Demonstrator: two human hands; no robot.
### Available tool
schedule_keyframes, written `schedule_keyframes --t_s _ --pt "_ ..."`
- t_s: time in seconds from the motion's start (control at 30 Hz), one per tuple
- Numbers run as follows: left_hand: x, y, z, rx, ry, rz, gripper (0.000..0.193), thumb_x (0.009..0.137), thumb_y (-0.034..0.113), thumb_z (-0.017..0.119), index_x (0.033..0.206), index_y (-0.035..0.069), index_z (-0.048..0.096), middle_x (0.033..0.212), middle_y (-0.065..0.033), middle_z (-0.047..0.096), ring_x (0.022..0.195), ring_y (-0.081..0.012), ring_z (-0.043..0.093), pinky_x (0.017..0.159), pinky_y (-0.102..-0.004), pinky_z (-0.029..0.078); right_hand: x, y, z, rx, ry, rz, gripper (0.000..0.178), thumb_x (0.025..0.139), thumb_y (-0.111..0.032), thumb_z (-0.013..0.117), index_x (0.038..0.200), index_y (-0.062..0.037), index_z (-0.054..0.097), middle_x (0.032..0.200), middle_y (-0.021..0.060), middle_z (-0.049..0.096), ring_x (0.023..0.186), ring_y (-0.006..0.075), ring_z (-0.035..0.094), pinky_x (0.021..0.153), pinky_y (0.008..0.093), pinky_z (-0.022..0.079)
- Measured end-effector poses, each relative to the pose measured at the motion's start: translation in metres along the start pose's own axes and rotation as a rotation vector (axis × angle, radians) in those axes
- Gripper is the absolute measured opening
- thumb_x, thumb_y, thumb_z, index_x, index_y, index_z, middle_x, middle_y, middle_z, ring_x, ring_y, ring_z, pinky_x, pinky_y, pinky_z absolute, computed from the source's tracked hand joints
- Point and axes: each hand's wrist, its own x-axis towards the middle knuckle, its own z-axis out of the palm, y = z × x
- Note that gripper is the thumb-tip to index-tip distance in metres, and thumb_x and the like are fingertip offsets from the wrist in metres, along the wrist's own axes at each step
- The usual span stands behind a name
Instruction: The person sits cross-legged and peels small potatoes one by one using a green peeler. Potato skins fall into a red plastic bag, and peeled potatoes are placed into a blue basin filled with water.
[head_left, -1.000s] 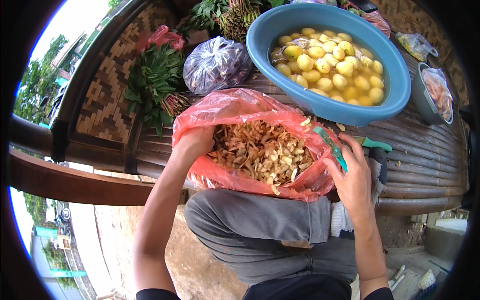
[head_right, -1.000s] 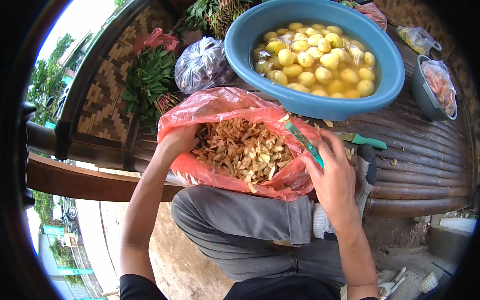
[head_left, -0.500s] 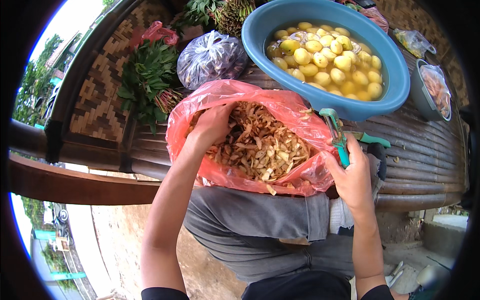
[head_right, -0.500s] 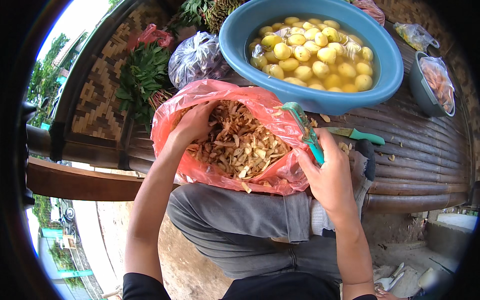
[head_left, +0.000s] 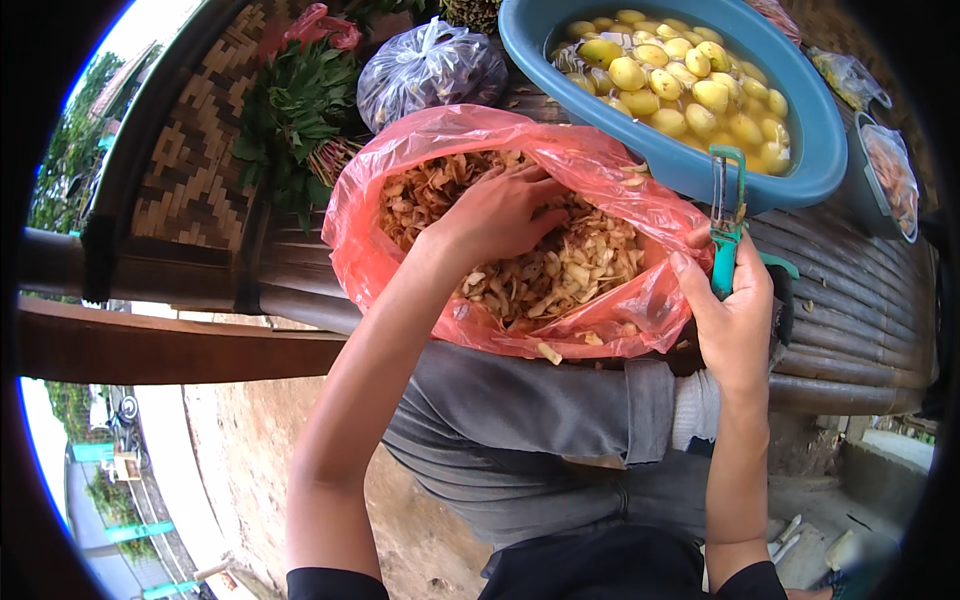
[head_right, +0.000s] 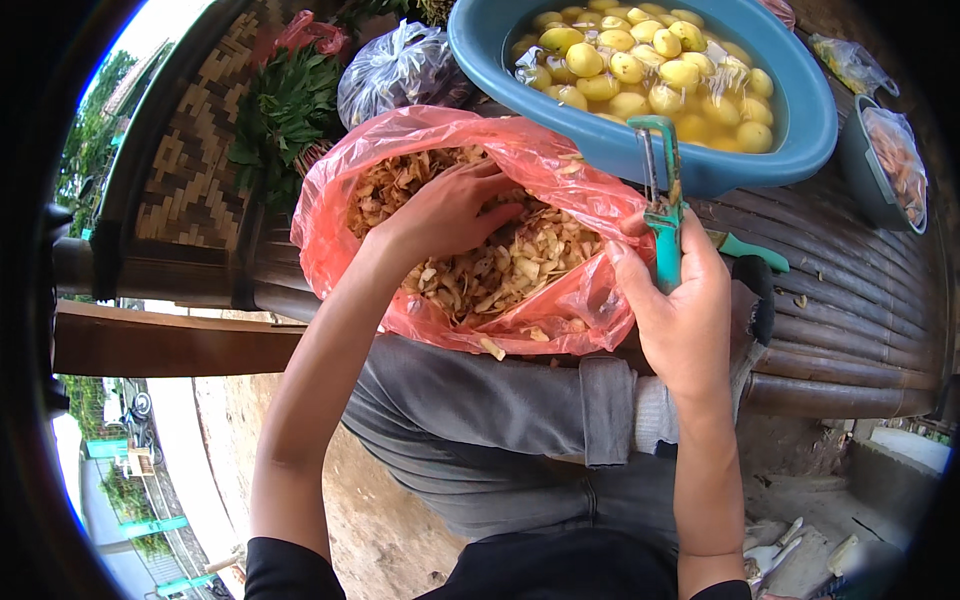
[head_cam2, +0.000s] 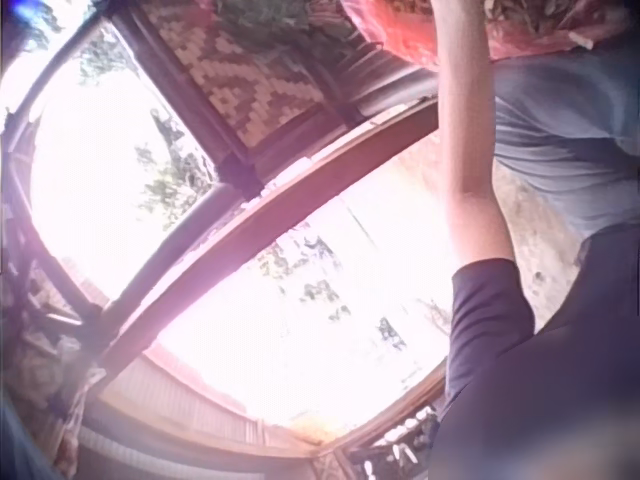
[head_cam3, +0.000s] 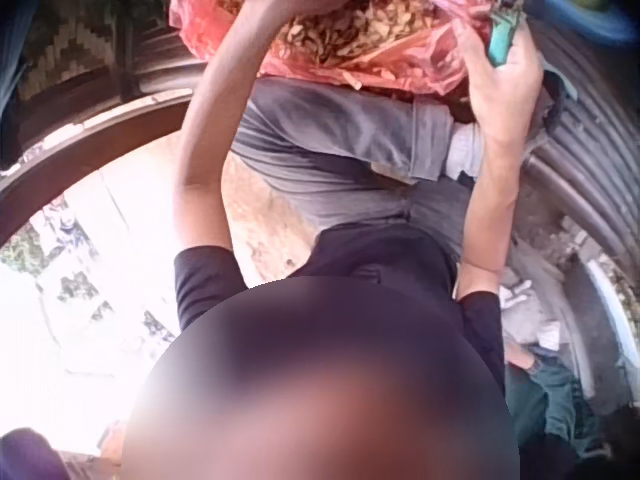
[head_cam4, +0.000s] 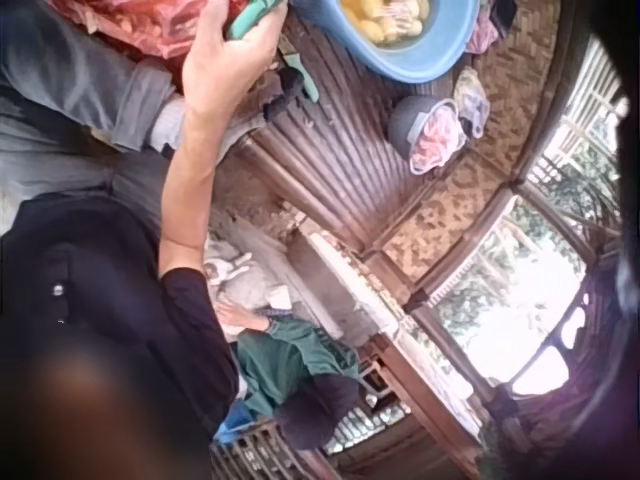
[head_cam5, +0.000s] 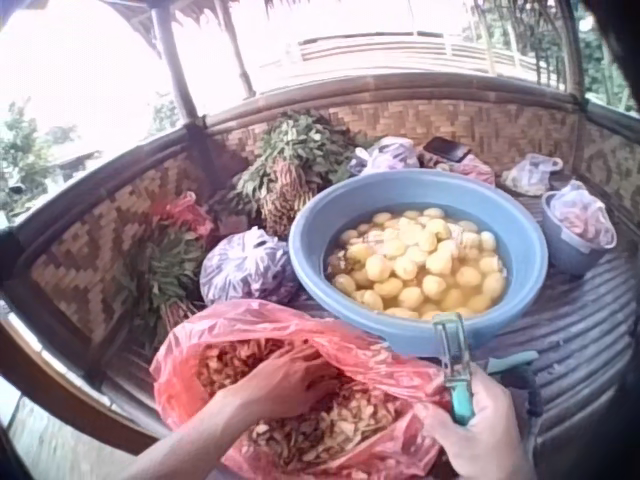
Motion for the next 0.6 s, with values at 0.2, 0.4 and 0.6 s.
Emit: schedule_keyframes --t_s 0.2,0.4,0.6 --pt "0.021 -0.059 0.005 0.289 0.11 -0.077 0.037 0.09 0.03 0.067 0.121 0.011 0.063 0.121 -0.0157 0.064 0.115 -0.0337 0.059 0.098 -0.0438 0.047 0.005 0.0 0.002 -0.047 0.051 -0.016 0.013 0.091 -0.003 0.068 0.102 0.0 0.061 0.089 -0.0024 0.06 0.079 0.0023 0.05 0.073 0.0206 0.045" --pt "0.018 -0.129 -0.06 0.519 -0.043 -0.286 0.046 0.096 0.043 0.052 0.133 0.015 0.056 0.134 -0.0059 0.06 0.123 -0.0248 0.056 0.104 -0.038 0.043 0.004 -0.001 0.002 -0.108 0.062 -0.048 0.013 0.09 -0.005 0.069 0.101 -0.0009 0.063 0.088 -0.0037 0.06 0.078 0.0021 0.049 0.072 0.0199 0.045" --pt "0.018 -0.108 -0.128 0.536 -0.462 -0.518 0.059 0.096 0.047 0.045 0.143 0.011 0.047 0.144 -0.0093 0.052 0.132 -0.0224 0.049 0.11 -0.035 0.037 0.009 -0.002 0.007 -0.091 0.05 -0.063 0.014 0.091 -0.005 0.069 0.102 -0.0001 0.063 0.09 -0.0019 0.063 0.083 0.0038 0.055 0.077 0.022 0.047"
